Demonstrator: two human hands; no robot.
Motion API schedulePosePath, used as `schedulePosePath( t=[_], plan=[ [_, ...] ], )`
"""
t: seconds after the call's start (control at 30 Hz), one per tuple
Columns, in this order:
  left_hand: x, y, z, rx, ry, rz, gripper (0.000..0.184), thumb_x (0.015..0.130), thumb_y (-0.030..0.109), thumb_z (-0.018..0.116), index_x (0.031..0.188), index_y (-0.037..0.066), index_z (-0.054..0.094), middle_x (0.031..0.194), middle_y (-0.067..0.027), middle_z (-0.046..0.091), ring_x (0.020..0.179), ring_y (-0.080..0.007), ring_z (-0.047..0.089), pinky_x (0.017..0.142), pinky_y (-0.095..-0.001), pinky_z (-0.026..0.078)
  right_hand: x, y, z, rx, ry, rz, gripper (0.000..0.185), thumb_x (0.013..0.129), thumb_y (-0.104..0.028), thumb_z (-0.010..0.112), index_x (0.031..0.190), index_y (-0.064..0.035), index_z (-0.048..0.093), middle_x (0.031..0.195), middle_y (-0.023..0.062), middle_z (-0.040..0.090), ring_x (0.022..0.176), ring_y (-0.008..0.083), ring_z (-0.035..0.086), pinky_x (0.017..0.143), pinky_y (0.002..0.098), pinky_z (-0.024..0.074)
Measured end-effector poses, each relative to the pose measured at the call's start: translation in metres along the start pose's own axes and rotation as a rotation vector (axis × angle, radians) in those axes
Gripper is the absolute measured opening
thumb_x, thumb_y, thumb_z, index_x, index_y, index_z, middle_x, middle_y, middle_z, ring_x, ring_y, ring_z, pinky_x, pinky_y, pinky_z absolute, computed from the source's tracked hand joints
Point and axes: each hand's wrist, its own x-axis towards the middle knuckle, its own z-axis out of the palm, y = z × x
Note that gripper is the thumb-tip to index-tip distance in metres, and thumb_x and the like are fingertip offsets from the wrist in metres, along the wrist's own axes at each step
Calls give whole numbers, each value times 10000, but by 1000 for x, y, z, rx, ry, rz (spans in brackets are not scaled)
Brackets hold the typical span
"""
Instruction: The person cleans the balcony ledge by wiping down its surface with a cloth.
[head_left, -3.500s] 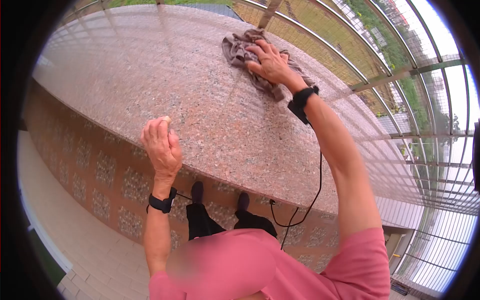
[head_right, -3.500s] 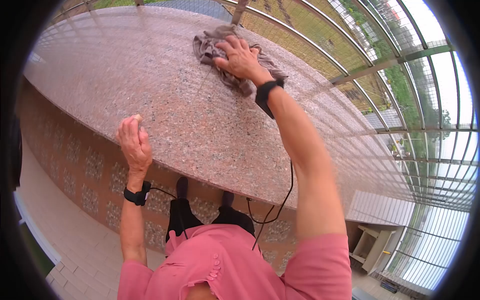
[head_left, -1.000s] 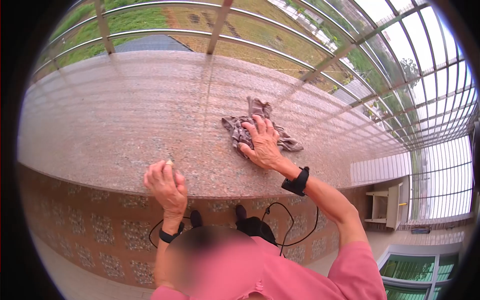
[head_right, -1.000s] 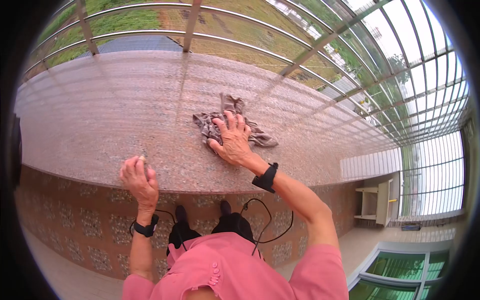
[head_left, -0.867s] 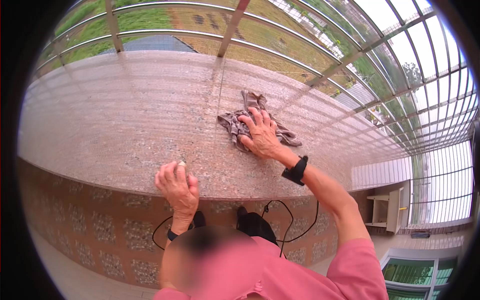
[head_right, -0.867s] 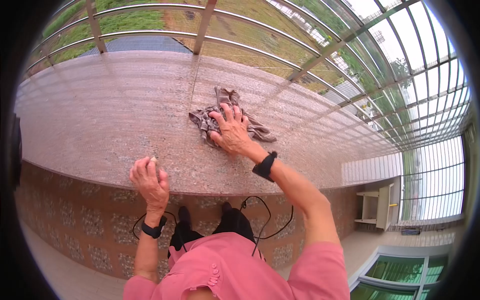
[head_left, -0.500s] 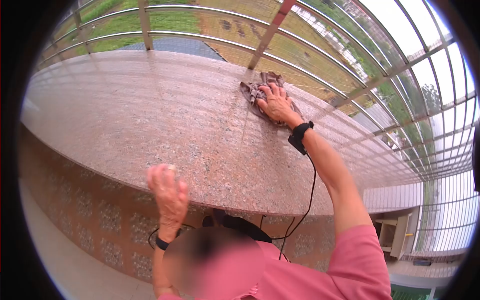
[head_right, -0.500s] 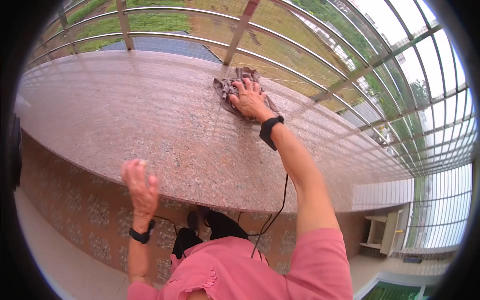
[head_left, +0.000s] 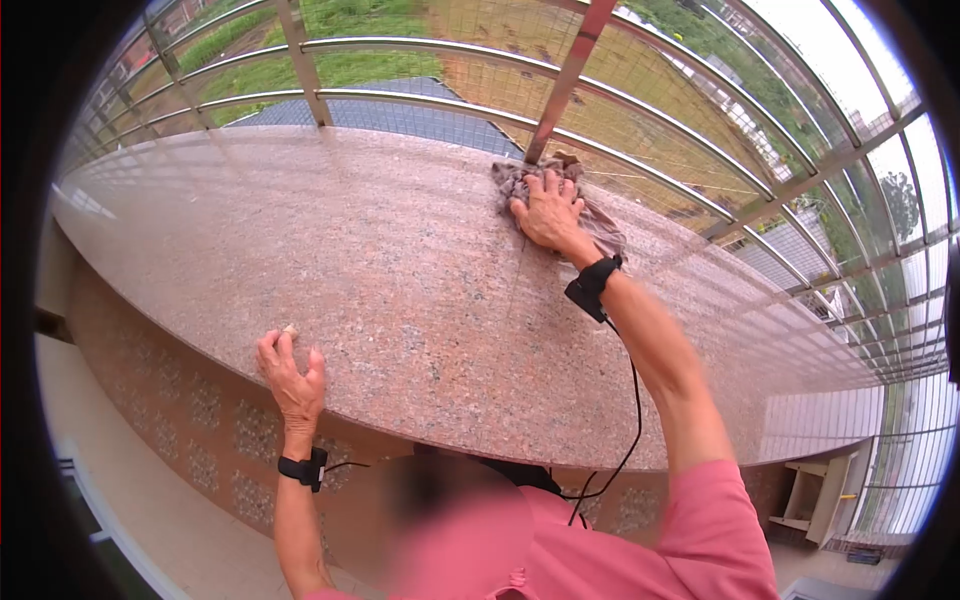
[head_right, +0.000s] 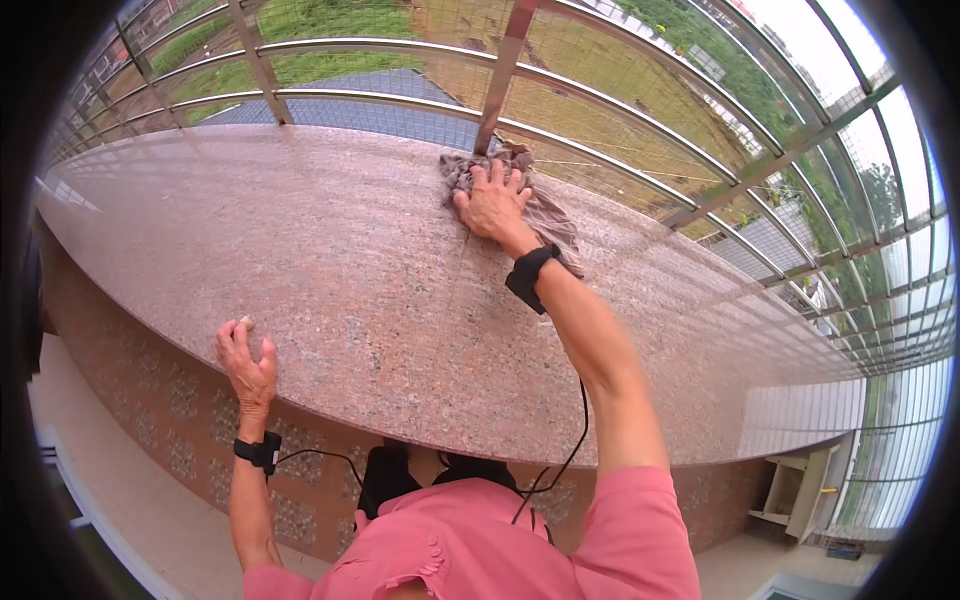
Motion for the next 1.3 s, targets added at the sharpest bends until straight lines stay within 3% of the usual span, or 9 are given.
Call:
schedulePosePath(
  t=[0.1, 0.33, 0.47, 0.57, 0.63, 0.73, 0.87, 1.3],
  plan=[
    [1, 0, -2, -8, -7, -4, 435, 749, 209, 681, 1120, 14, 567, 1154, -178, 464, 1124, -376, 468, 974, -498, 366, -2, -31, 18, -14, 9, -153, 625, 886, -487, 557, 1412, -166, 456, 1558, 163, 259, 1410, 492, 202, 1078, 688, 208],
    [2, 3, -8, -54, -45, 2, 439, 758, 212, 658, 1133, 10, 551, 1191, -192, 467, 1171, -392, 442, 1002, -538, 323, 29, -62, 24, 51, 14, -152, 576, 867, -446, 586, 1367, -171, 501, 1508, 133, 333, 1386, 491, 244, 1071, 678, 223],
    [1, -6, -18, -153, -114, 36, 424, 791, 207, 619, 1149, -6, 542, 1230, -208, 466, 1204, -421, 419, 1025, -556, 306, 43, -82, 43, 23, 154, -256, 568, 834, -425, 613, 1331, -160, 531, 1507, 131, 343, 1384, 437, 291, 1059, 613, 265],
    [13, -32, -33, -392, -207, 116, 418, 812, 206, 591, 1158, -22, 535, 1252, -220, 461, 1220, -439, 404, 1044, -563, 296, 55, -87, 49, 46, 247, -221, 566, 815, -426, 627, 1310, -163, 548, 1506, 164, 348, 1386, 388, 316, 1073, 566, 268],
    [22, -63, -41, -274, -183, 134, 414, 816, 207, 588, 1154, -26, 533, 1258, -226, 459, 1230, -440, 400, 1049, -570, 294, 57, -90, 51, 65, 328, -189, 557, 808, -427, 631, 1291, -157, 566, 1503, 201, 352, 1382, 373, 333, 1080, 546, 279],
    [40, -122, -31, -208, -98, 47, 418, 806, 203, 588, 1156, -20, 533, 1240, -228, 464, 1227, -440, 403, 1046, -576, 303, 61, -93, 48, 29, 261, -158, 552, 808, -415, 628, 1286, -145, 569, 1507, 191, 353, 1380, 372, 341, 1080, 544, 284],
    [50, -144, -19, -116, -89, 74, 410, 795, 196, 591, 1143, -14, 539, 1217, -223, 473, 1211, -439, 417, 1037, -582, 317, 65, -113, 52, 0, 262, -87, 552, 816, -396, 616, 1282, -105, 561, 1461, 175, 393, 1329, 377, 387, 1061, 548, 311],
    [55, -139, -23, -235, -91, 85, 351, 783, 189, 612, 1086, 19, 562, 1203, -205, 492, 1159, -422, 457, 986, -576, 340, 118, -286, 104, -1, 224, -418, 567, 806, -371, 614, 1284, -71, 555, 1458, 218, 394, 1293, 433, 397, 1037, 553, 321]
  ],
)
